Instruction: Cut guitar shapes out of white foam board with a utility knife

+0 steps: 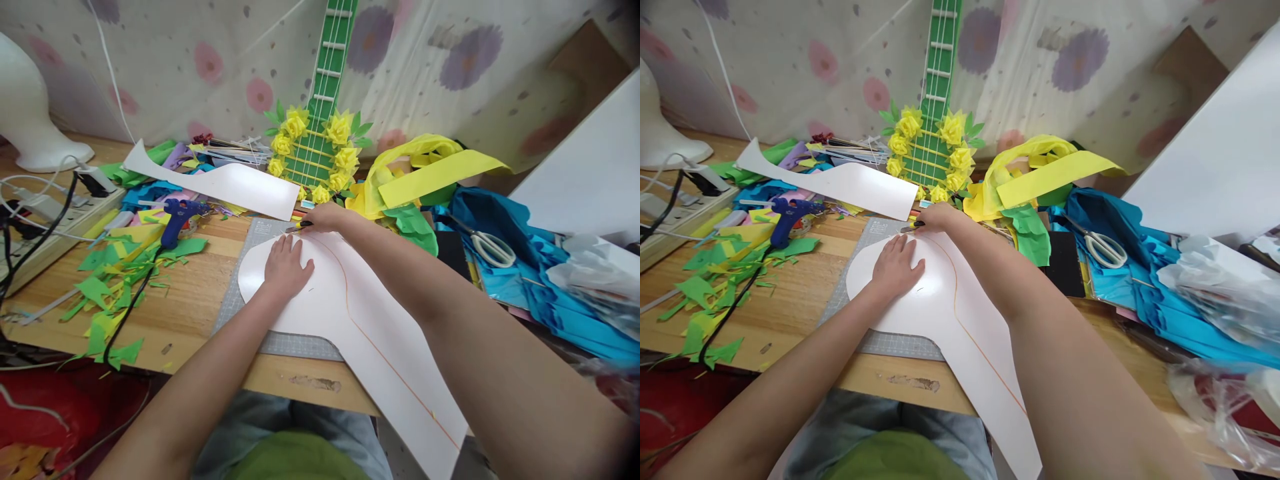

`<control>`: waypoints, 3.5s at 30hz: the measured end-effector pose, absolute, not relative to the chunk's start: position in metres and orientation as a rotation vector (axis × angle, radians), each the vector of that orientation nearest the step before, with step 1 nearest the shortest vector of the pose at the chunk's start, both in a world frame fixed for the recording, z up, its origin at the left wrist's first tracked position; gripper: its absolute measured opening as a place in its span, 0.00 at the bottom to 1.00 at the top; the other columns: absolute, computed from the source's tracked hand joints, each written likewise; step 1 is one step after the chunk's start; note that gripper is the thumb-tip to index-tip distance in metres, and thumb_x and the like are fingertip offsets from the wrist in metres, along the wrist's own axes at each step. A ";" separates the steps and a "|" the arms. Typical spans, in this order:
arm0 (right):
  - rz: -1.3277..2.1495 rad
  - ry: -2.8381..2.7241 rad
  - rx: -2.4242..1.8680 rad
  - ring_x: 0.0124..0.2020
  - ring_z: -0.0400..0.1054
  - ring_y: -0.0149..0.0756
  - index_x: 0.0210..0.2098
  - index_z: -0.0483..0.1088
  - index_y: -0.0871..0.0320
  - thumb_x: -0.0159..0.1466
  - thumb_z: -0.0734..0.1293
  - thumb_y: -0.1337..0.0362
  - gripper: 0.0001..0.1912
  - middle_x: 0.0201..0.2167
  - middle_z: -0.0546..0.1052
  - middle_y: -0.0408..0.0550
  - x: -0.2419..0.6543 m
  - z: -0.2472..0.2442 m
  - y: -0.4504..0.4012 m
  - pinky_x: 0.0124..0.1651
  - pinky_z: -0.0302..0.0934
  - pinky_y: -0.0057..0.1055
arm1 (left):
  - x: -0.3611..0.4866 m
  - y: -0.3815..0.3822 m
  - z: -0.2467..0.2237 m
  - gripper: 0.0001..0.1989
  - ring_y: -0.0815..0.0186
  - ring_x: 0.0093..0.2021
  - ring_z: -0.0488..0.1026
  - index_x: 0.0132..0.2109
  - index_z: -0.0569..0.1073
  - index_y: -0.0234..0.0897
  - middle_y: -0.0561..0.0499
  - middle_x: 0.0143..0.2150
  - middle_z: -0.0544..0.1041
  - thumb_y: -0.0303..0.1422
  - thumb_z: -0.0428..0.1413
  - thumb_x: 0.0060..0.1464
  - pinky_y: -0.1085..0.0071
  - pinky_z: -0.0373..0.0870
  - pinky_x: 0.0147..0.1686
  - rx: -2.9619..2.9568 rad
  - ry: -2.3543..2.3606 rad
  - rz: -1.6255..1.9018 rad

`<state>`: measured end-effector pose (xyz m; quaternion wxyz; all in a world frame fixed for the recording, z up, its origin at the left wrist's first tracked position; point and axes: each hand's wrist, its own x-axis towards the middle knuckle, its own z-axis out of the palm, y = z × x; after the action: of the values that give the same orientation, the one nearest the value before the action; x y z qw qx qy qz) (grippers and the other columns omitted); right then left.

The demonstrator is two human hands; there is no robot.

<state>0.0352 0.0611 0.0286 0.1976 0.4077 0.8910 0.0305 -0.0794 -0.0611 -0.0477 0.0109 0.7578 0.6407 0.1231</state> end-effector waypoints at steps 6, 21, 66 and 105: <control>0.061 2.460 1.146 0.37 0.68 0.39 0.44 0.71 0.55 0.62 0.56 0.45 0.24 0.35 0.77 0.50 0.041 0.032 0.061 0.31 0.50 0.28 | -0.080 -0.062 -0.046 0.26 0.56 0.65 0.50 0.58 0.62 0.34 0.43 0.64 0.57 0.43 0.44 0.56 0.61 0.48 0.62 2.369 2.000 0.387; 0.117 2.568 1.170 0.42 0.68 0.41 0.44 0.71 0.54 0.62 0.55 0.46 0.24 0.41 0.76 0.51 0.041 0.018 0.056 0.32 0.50 0.29 | -0.078 -0.060 -0.051 0.28 0.55 0.65 0.49 0.59 0.60 0.31 0.40 0.64 0.57 0.43 0.43 0.56 0.61 0.46 0.62 2.389 2.012 0.387; -0.173 2.580 1.432 0.34 0.68 0.36 0.47 0.69 0.52 0.61 0.54 0.42 0.27 0.31 0.77 0.46 0.075 0.003 0.055 0.29 0.49 0.27 | -0.078 -0.059 -0.051 0.27 0.54 0.64 0.51 0.57 0.63 0.32 0.40 0.63 0.58 0.43 0.45 0.55 0.61 0.47 0.62 2.381 1.999 0.424; 0.170 2.321 1.174 0.40 0.68 0.42 0.43 0.72 0.57 0.61 0.57 0.46 0.24 0.39 0.76 0.53 0.039 0.038 0.058 0.34 0.53 0.31 | -0.080 -0.058 -0.052 0.28 0.57 0.65 0.49 0.59 0.61 0.32 0.42 0.64 0.57 0.44 0.44 0.56 0.62 0.46 0.63 2.374 2.012 0.383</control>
<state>0.0391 0.0578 0.0380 0.2641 0.4344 0.8588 0.0628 -0.0799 -0.0583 -0.0522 0.0031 0.7572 0.6416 0.1223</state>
